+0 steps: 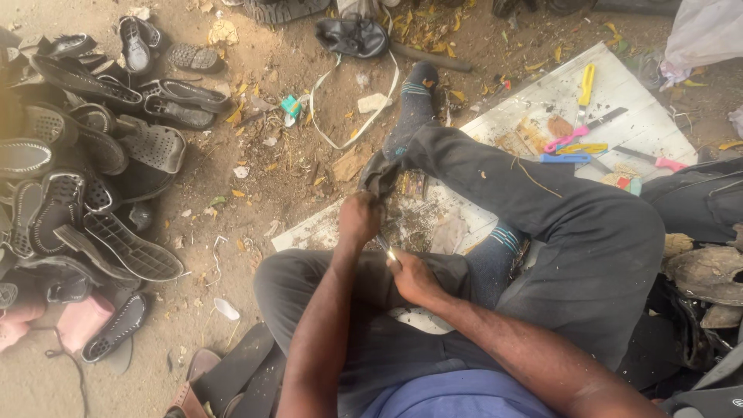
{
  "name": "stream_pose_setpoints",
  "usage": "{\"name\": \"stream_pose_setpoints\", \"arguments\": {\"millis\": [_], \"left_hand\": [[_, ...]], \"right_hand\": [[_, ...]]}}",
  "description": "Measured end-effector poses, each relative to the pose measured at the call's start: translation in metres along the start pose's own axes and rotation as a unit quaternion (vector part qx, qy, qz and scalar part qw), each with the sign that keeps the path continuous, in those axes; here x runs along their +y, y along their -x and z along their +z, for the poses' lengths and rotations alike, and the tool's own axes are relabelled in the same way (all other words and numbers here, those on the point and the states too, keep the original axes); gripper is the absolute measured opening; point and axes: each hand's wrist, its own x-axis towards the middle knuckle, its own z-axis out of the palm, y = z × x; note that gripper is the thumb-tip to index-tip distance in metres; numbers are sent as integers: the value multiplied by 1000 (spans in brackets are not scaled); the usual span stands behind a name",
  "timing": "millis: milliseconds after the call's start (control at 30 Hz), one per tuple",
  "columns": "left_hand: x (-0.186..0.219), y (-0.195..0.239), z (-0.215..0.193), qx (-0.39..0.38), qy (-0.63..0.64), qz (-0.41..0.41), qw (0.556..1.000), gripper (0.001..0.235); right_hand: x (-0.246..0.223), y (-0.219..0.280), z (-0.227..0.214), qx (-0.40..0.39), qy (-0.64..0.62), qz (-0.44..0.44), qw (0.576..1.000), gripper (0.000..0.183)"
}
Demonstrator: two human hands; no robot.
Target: The person sits on the ground and uses a knife to scrape and clean the sole of a black shoe. They then pick up a white shoe and use a hammer to tap it before returning to scraping the black shoe with the knife.
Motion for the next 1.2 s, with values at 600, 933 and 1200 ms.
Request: {"name": "stream_pose_setpoints", "arguments": {"millis": [600, 933, 1200], "left_hand": [[79, 32, 27, 44, 432, -294, 852, 15], [60, 38, 42, 60, 607, -219, 762, 8], [55, 41, 54, 77, 628, -267, 727, 12]], "right_hand": [[-27, 18, -63, -55, 93, 116, 987, 30], [4, -31, -69, -98, 123, 78, 984, 29], [-23, 37, -81, -39, 133, 20, 990, 28]]}}
